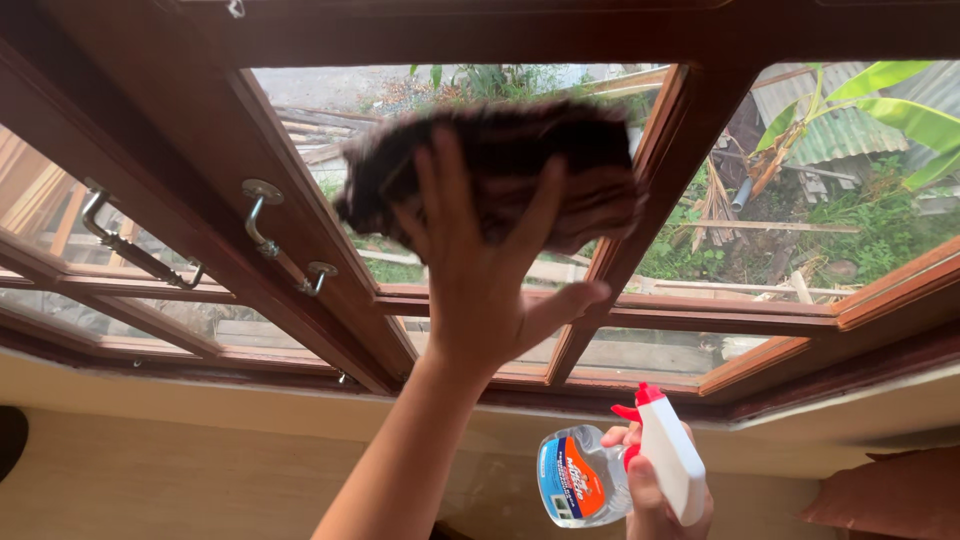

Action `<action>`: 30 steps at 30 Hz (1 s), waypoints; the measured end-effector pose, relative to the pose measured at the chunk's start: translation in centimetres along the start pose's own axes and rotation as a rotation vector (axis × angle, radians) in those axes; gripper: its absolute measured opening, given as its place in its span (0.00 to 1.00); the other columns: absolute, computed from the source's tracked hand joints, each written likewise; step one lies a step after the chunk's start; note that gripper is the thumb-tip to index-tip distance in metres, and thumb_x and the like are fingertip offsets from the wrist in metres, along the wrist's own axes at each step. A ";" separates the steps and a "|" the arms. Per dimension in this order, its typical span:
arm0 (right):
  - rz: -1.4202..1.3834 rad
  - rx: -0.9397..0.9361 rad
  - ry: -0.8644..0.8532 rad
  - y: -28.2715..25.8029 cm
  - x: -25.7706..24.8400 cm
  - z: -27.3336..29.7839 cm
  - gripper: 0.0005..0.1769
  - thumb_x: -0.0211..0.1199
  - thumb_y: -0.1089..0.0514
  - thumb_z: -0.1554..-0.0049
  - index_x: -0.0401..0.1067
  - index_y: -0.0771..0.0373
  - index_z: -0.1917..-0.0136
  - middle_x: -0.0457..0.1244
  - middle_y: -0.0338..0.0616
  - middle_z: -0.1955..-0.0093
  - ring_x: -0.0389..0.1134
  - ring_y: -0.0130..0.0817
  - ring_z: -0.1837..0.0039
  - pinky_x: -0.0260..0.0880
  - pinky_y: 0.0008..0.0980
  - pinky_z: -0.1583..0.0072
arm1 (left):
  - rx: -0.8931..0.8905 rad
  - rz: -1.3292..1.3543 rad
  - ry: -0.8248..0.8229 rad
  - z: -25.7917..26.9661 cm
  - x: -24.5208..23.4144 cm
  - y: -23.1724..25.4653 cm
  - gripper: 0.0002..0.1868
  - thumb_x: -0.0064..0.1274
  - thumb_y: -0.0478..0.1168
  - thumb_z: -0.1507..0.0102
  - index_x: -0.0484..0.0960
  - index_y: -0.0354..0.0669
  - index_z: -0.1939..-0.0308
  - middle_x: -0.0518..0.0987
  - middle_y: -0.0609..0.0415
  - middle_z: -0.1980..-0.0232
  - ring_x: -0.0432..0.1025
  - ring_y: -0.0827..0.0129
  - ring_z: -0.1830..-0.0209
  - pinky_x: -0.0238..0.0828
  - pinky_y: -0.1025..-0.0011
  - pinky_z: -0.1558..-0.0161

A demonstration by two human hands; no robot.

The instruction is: The person wipes the glass panes of a wooden-framed window using a cloth and a spray bottle, applying spray and scrubbing various sections of the glass.

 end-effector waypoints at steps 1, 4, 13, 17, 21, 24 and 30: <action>0.004 0.018 0.013 0.1 -0.1 0.2 0.21 0.63 0.56 0.37 0.69 0.77 0.40 0.62 0.51 0.47 0.65 0.40 0.45 0.72 0.50 0.44 | 0.009 -0.032 -0.015 -0.6 -0.2 0.4 0.47 0.44 0.82 0.45 0.69 0.72 0.25 0.42 0.27 0.17 0.39 0.28 0.15 0.28 0.21 0.25; 0.022 0.063 0.001 0.1 0.0 0.3 0.22 0.63 0.56 0.37 0.68 0.78 0.40 0.62 0.52 0.47 0.65 0.41 0.44 0.70 0.51 0.41 | 0.054 -0.034 -0.120 0.3 0.9 1.0 0.43 0.44 0.80 0.41 0.71 0.72 0.26 0.46 0.26 0.19 0.43 0.27 0.17 0.30 0.22 0.27; 0.056 0.077 0.026 0.1 -0.5 0.1 0.26 0.61 0.56 0.40 0.67 0.80 0.37 0.63 0.52 0.50 0.67 0.44 0.47 0.70 0.51 0.42 | 0.005 0.083 -0.182 8.3 3.5 -0.5 0.37 0.47 0.71 0.35 0.72 0.63 0.26 0.57 0.24 0.24 0.53 0.26 0.24 0.31 0.26 0.26; 0.072 0.089 -0.002 0.3 -0.7 0.3 0.25 0.62 0.55 0.38 0.67 0.80 0.38 0.61 0.51 0.49 0.65 0.42 0.46 0.69 0.52 0.38 | 0.033 0.028 -0.058 2.8 1.0 0.3 0.38 0.44 0.72 0.35 0.69 0.65 0.25 0.52 0.24 0.20 0.49 0.27 0.19 0.27 0.26 0.24; 0.075 0.111 0.027 0.3 -0.6 0.7 0.25 0.63 0.54 0.38 0.68 0.80 0.40 0.62 0.51 0.49 0.66 0.42 0.46 0.69 0.51 0.39 | 0.058 -0.047 -0.008 -0.8 -0.3 1.8 0.36 0.46 0.72 0.36 0.70 0.69 0.26 0.49 0.28 0.19 0.48 0.29 0.18 0.26 0.26 0.24; 0.058 0.110 0.044 0.4 -0.5 0.6 0.26 0.63 0.54 0.39 0.67 0.80 0.38 0.62 0.51 0.49 0.65 0.41 0.46 0.70 0.51 0.41 | 0.068 0.026 -0.056 1.2 0.8 2.3 0.35 0.49 0.68 0.34 0.70 0.64 0.26 0.51 0.27 0.19 0.51 0.28 0.19 0.28 0.27 0.23; 0.068 0.123 0.069 1.0 -0.9 0.8 0.28 0.62 0.54 0.40 0.66 0.80 0.36 0.63 0.52 0.50 0.67 0.43 0.48 0.70 0.50 0.42 | -0.038 0.110 -0.144 8.8 3.9 0.7 0.35 0.52 0.65 0.34 0.72 0.61 0.26 0.56 0.25 0.22 0.53 0.27 0.22 0.32 0.28 0.25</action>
Point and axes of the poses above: each hand's wrist, its own z-axis away from the middle knuckle, its own x-axis out of the palm, y = z × x, the point moved 5 cm from there along -z, towards the middle knuckle
